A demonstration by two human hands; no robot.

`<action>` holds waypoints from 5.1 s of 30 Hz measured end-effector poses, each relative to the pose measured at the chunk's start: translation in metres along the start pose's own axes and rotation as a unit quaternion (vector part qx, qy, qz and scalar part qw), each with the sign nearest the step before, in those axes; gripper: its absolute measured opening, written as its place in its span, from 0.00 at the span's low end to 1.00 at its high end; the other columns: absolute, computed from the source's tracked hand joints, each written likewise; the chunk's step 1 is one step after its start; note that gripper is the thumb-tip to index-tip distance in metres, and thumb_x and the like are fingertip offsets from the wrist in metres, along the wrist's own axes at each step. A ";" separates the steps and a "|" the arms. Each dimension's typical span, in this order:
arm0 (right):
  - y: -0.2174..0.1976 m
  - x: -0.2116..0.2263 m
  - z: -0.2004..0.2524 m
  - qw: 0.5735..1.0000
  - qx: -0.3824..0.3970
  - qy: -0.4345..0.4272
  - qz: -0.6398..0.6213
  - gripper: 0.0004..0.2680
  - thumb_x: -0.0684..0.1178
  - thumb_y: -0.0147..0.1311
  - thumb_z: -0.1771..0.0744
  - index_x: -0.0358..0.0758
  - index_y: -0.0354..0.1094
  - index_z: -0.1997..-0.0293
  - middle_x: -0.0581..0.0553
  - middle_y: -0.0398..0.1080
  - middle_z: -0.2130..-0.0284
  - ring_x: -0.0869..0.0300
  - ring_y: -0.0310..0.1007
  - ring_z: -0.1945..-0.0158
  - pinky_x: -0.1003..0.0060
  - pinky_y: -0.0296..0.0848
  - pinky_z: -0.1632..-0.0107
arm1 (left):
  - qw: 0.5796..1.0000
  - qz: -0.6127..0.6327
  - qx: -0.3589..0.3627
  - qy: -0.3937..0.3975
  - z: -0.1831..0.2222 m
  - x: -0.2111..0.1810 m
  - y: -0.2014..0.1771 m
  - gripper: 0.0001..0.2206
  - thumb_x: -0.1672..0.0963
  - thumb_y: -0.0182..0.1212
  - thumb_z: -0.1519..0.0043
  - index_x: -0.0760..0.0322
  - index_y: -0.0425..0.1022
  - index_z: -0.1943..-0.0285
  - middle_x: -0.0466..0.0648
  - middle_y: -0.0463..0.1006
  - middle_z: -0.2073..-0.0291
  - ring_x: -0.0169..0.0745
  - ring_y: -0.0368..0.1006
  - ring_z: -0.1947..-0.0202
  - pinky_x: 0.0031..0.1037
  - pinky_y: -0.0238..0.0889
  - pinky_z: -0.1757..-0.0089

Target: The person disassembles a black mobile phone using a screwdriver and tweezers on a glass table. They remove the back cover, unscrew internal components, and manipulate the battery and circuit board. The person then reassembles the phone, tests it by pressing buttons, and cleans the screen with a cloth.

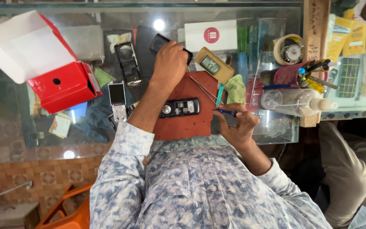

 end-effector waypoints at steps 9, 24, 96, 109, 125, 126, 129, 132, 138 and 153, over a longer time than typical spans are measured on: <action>-0.005 0.001 0.001 0.998 0.000 0.056 -0.033 0.27 0.30 0.63 0.34 0.44 0.37 0.45 0.30 0.72 0.55 0.47 0.81 0.53 0.59 0.82 0.53 | 0.932 0.328 -0.129 -0.086 0.033 -0.017 -0.079 0.09 0.66 0.71 0.43 0.73 0.74 0.59 0.51 0.80 0.61 0.39 0.79 0.59 0.30 0.75 0.57; 0.021 0.065 0.021 0.996 0.055 -0.042 -0.055 0.26 0.34 0.64 0.36 0.40 0.36 0.50 0.35 0.76 0.59 0.49 0.81 0.59 0.68 0.79 0.58 | 0.807 0.557 -0.107 -0.163 0.197 -0.079 -0.083 0.18 0.66 0.68 0.37 0.68 0.63 0.45 0.55 0.79 0.54 0.41 0.80 0.49 0.31 0.75 0.46; 0.143 0.057 -0.008 0.966 0.209 -0.141 -0.053 0.31 0.29 0.62 0.33 0.52 0.44 0.28 0.37 0.72 0.52 0.47 0.79 0.50 0.57 0.82 0.54 | 0.954 0.231 -0.089 -0.171 0.203 -0.019 -0.070 0.35 0.64 0.71 0.42 0.65 0.54 0.27 0.45 0.63 0.30 0.52 0.62 0.37 0.38 0.61 0.38; 0.142 0.059 -0.006 0.957 0.233 -0.125 -0.120 0.33 0.26 0.55 0.33 0.54 0.43 0.24 0.31 0.70 0.51 0.45 0.78 0.52 0.56 0.82 0.56 | 0.953 0.231 -0.090 -0.173 0.201 -0.018 -0.074 0.34 0.65 0.71 0.40 0.65 0.58 0.25 0.44 0.65 0.30 0.49 0.65 0.39 0.37 0.64 0.40; 0.141 0.056 0.000 0.955 0.242 -0.129 -0.112 0.38 0.28 0.59 0.35 0.61 0.39 0.21 0.34 0.69 0.47 0.42 0.77 0.48 0.56 0.83 0.53 | 0.952 0.227 -0.088 -0.184 0.201 -0.018 -0.076 0.33 0.62 0.75 0.43 0.62 0.66 0.27 0.48 0.64 0.37 0.49 0.65 0.43 0.37 0.65 0.42; 0.142 0.053 0.002 0.948 0.263 -0.111 -0.144 0.39 0.26 0.56 0.36 0.63 0.40 0.21 0.34 0.69 0.47 0.42 0.78 0.47 0.56 0.84 0.52 | 0.951 0.232 -0.084 -0.184 0.201 -0.018 -0.075 0.33 0.62 0.74 0.43 0.64 0.65 0.27 0.47 0.65 0.36 0.50 0.64 0.42 0.37 0.65 0.42; 0.149 0.044 0.012 0.962 0.251 -0.100 -0.041 0.38 0.27 0.57 0.36 0.60 0.41 0.22 0.35 0.71 0.49 0.48 0.79 0.54 0.62 0.81 0.61 | 0.952 0.230 -0.079 -0.188 0.203 -0.019 -0.071 0.33 0.64 0.72 0.43 0.63 0.65 0.27 0.47 0.64 0.35 0.50 0.64 0.42 0.34 0.67 0.42; 0.145 0.048 0.017 0.969 0.198 -0.147 -0.007 0.38 0.30 0.63 0.33 0.59 0.36 0.20 0.41 0.67 0.53 0.49 0.80 0.50 0.58 0.83 0.57 | 0.954 0.222 -0.085 -0.182 0.203 -0.018 -0.072 0.33 0.65 0.71 0.42 0.64 0.63 0.26 0.47 0.64 0.35 0.50 0.64 0.41 0.34 0.67 0.41; 0.140 0.052 0.015 0.974 0.149 -0.168 0.002 0.37 0.33 0.66 0.33 0.55 0.37 0.21 0.39 0.70 0.54 0.50 0.79 0.53 0.59 0.82 0.61 | 0.954 0.234 -0.082 -0.171 0.202 -0.020 -0.072 0.33 0.64 0.72 0.41 0.69 0.57 0.27 0.45 0.67 0.32 0.49 0.63 0.39 0.35 0.62 0.40; 0.046 -0.005 -0.007 0.981 0.042 0.087 -0.169 0.25 0.27 0.51 0.28 0.48 0.36 0.31 0.25 0.72 0.49 0.48 0.78 0.48 0.60 0.83 0.46 | 0.961 0.230 -0.051 -0.142 0.180 -0.021 -0.092 0.37 0.52 0.78 0.43 0.67 0.56 0.32 0.50 0.71 0.34 0.54 0.63 0.39 0.46 0.52 0.39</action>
Point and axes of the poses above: each hand's wrist, its own z-axis away from the middle knuckle, its own y-axis out of the palm, x = y × z, the point moved 9 cm from there along -z, towards the middle knuckle
